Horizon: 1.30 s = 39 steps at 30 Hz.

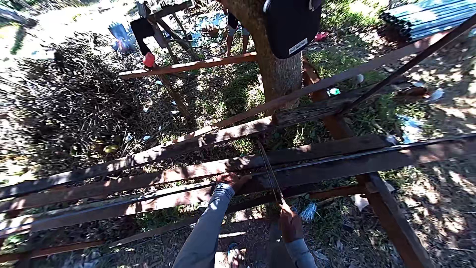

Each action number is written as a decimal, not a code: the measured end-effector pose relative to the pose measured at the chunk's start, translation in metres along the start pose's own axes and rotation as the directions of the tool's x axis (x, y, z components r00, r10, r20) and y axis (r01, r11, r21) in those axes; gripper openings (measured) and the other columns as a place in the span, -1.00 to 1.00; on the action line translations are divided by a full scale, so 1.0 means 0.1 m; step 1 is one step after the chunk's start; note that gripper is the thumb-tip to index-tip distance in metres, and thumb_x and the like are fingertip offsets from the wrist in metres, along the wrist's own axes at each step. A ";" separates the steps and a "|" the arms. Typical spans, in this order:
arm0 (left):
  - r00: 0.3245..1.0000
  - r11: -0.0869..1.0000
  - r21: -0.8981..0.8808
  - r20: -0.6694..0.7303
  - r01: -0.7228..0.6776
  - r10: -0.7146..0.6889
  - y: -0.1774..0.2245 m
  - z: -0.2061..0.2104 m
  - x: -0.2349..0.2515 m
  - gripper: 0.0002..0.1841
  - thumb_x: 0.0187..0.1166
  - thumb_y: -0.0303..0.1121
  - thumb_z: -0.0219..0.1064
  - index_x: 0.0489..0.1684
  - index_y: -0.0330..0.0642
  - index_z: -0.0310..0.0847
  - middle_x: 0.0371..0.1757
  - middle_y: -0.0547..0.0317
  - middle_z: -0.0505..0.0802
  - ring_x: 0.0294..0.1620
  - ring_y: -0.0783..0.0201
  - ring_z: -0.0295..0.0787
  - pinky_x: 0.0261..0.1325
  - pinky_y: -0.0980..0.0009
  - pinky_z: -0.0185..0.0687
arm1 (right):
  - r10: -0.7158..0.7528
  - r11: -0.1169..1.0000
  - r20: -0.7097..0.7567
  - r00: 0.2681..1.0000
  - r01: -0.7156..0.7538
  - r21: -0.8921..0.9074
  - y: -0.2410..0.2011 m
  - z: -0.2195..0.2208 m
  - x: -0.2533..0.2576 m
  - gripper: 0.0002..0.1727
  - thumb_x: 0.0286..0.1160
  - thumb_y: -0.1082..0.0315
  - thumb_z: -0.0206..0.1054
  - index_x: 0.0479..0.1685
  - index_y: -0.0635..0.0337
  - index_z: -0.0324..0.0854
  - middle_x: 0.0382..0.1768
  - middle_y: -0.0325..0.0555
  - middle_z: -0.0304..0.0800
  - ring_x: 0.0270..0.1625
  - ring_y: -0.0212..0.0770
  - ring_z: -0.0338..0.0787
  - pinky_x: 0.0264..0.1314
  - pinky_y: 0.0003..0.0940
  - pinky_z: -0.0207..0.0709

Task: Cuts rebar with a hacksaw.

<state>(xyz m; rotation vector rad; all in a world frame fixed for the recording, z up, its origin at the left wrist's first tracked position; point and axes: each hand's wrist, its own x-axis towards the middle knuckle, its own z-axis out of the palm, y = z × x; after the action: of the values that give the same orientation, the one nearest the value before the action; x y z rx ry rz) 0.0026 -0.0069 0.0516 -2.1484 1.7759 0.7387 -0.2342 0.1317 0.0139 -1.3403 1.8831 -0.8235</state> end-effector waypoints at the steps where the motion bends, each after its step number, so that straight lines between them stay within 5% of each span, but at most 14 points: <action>1: 1.000 1.000 0.005 0.004 0.000 0.000 0.00 0.00 0.00 0.13 0.25 0.79 -0.27 0.12 -0.09 0.78 0.19 -0.11 0.88 0.32 -0.13 0.79 0.35 -0.30 0.59 | 0.003 1.000 0.037 0.999 -0.003 0.021 0.16 -0.08 -0.20 -0.07 0.71 -0.32 -0.36 -0.10 0.35 0.74 -0.60 0.01 0.62 -0.56 -0.05 0.64 -0.40 0.09 0.61; 5: 1.000 1.000 0.019 -0.012 0.014 -0.013 0.00 0.04 0.04 0.13 0.23 0.80 -0.27 0.11 -0.08 0.78 0.17 -0.09 0.89 0.29 -0.12 0.81 0.29 -0.27 0.63 | 0.037 0.999 0.068 0.997 -0.036 -0.012 0.35 -0.23 -0.52 -0.05 0.71 -0.39 -0.45 -0.42 0.25 0.63 -0.70 -0.07 0.53 -0.62 -0.11 0.60 -0.49 0.03 0.56; 9: 1.000 1.000 0.017 -0.009 0.021 -0.021 0.01 0.04 0.05 0.12 0.25 0.79 -0.25 0.16 -0.08 0.77 0.20 -0.09 0.89 0.32 -0.12 0.80 0.32 -0.28 0.62 | 0.069 0.997 -0.018 0.997 -0.070 -0.023 -0.33 0.08 0.33 -0.22 0.80 -0.15 -0.13 -0.23 0.40 0.80 -0.43 0.26 0.79 -0.26 0.20 0.81 -0.08 0.32 0.63; 13: 1.000 1.000 0.017 -0.024 0.008 -0.007 0.00 0.06 0.04 0.12 0.26 0.79 -0.27 0.13 -0.08 0.77 0.18 -0.10 0.89 0.31 -0.12 0.80 0.32 -0.28 0.62 | 0.060 0.996 0.004 0.998 -0.060 0.067 -0.58 0.26 0.84 -0.11 0.78 -0.32 -0.27 -0.39 0.29 0.72 -0.56 0.07 0.63 -0.39 0.04 0.68 -0.24 0.17 0.57; 16: 1.000 1.000 0.018 -0.018 0.001 -0.001 0.01 0.04 0.03 0.12 0.27 0.78 -0.27 0.13 -0.08 0.77 0.18 -0.09 0.89 0.31 -0.11 0.81 0.33 -0.26 0.62 | 0.092 0.996 -0.016 0.996 -0.092 -0.002 -0.51 0.12 0.47 -0.35 0.90 0.02 -0.06 0.01 0.44 0.79 -0.20 0.38 0.85 -0.03 0.30 0.84 0.17 0.35 0.60; 20: 1.000 1.000 0.014 -0.002 -0.002 0.002 -0.01 0.04 0.06 0.11 0.28 0.77 -0.26 0.15 -0.08 0.77 0.18 -0.09 0.89 0.31 -0.12 0.81 0.32 -0.25 0.62 | 0.010 0.998 0.036 0.999 -0.008 -0.054 0.11 -0.14 -0.36 -0.10 0.76 -0.21 -0.36 -0.08 0.42 0.75 -0.54 0.12 0.69 -0.46 0.03 0.71 -0.29 0.16 0.62; 24: 1.000 1.000 0.016 -0.008 0.011 -0.011 -0.01 0.05 0.08 0.11 0.26 0.78 -0.27 0.15 -0.05 0.77 0.16 -0.08 0.90 0.29 -0.10 0.82 0.30 -0.25 0.64 | 0.031 0.997 0.076 0.997 -0.025 -0.077 0.24 -0.26 -0.47 -0.09 0.78 -0.25 -0.40 -0.24 0.36 0.72 -0.61 0.05 0.63 -0.52 -0.03 0.66 -0.36 0.10 0.58; 27: 1.000 1.000 0.026 -0.012 0.012 -0.012 -0.01 0.07 0.08 0.11 0.28 0.77 -0.27 0.15 -0.06 0.77 0.18 -0.07 0.89 0.31 -0.11 0.81 0.33 -0.24 0.63 | 0.066 0.998 -0.019 0.998 -0.066 -0.024 -0.16 0.03 0.24 -0.29 0.82 -0.10 -0.10 -0.05 0.38 0.80 -0.36 0.24 0.81 -0.26 0.16 0.82 -0.06 0.29 0.66; 30: 1.000 0.999 0.034 -0.010 0.006 -0.006 0.01 0.09 0.05 0.10 0.32 0.75 -0.25 0.19 -0.10 0.76 0.23 -0.12 0.87 0.35 -0.15 0.78 0.37 -0.28 0.58 | 0.144 0.987 -0.085 0.986 -0.137 0.089 -0.50 0.19 0.62 -0.37 0.87 0.04 0.03 -0.22 0.47 0.79 -0.32 0.34 0.80 -0.12 0.21 0.79 0.09 0.28 0.57; 32: 1.000 0.999 0.041 0.001 0.002 -0.002 0.05 0.12 0.00 0.11 0.31 0.76 -0.27 0.21 -0.09 0.75 0.24 -0.11 0.87 0.36 -0.13 0.78 0.37 -0.27 0.58 | 0.072 0.997 -0.088 0.993 -0.070 0.025 -0.44 0.11 0.49 -0.46 0.87 0.15 0.04 0.02 0.48 0.81 -0.09 0.40 0.87 0.10 0.27 0.86 0.32 0.28 0.58; 33: 1.000 0.999 0.045 0.000 0.004 -0.004 0.05 0.13 0.00 0.12 0.30 0.77 -0.28 0.20 -0.09 0.76 0.24 -0.10 0.87 0.36 -0.12 0.78 0.37 -0.27 0.59 | 0.001 1.000 -0.083 0.997 -0.003 -0.025 -0.36 0.08 0.38 -0.49 0.84 0.18 0.04 0.06 0.48 0.79 -0.09 0.39 0.88 0.08 0.28 0.89 0.30 0.29 0.63; 35: 1.000 0.999 0.051 -0.022 0.007 -0.005 0.04 0.07 0.01 0.13 0.29 0.77 -0.27 0.21 -0.09 0.75 0.24 -0.11 0.87 0.36 -0.13 0.78 0.37 -0.27 0.58 | 0.021 0.999 -0.025 0.999 -0.022 -0.024 -0.15 0.00 0.14 -0.31 0.81 -0.05 -0.10 -0.13 0.44 0.76 -0.38 0.28 0.78 -0.26 0.19 0.81 -0.07 0.27 0.62; 37: 0.999 0.999 0.050 -0.042 0.005 -0.003 0.05 0.03 0.00 0.12 0.29 0.77 -0.26 0.20 -0.09 0.76 0.23 -0.13 0.87 0.34 -0.15 0.78 0.34 -0.28 0.59 | 0.008 1.000 0.016 1.000 -0.008 -0.021 0.20 -0.12 -0.22 -0.04 0.72 -0.33 -0.37 -0.12 0.36 0.77 -0.56 0.09 0.69 -0.50 0.01 0.71 -0.34 0.16 0.62; 39: 1.000 0.998 0.061 -0.026 0.003 -0.001 0.04 0.04 0.01 0.10 0.31 0.75 -0.24 0.25 -0.07 0.74 0.26 -0.13 0.86 0.37 -0.16 0.76 0.35 -0.31 0.58 | 0.023 1.000 0.010 1.000 -0.023 -0.017 0.44 -0.23 -0.62 0.01 0.69 -0.40 -0.44 -0.22 0.33 0.73 -0.63 -0.01 0.62 -0.56 -0.08 0.65 -0.42 0.09 0.60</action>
<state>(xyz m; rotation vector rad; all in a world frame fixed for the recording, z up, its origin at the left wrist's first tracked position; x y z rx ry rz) -0.0021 -0.0068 0.0483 -2.1287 1.7851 0.6505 -0.2607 0.2056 0.0020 -1.3287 1.8983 -0.7891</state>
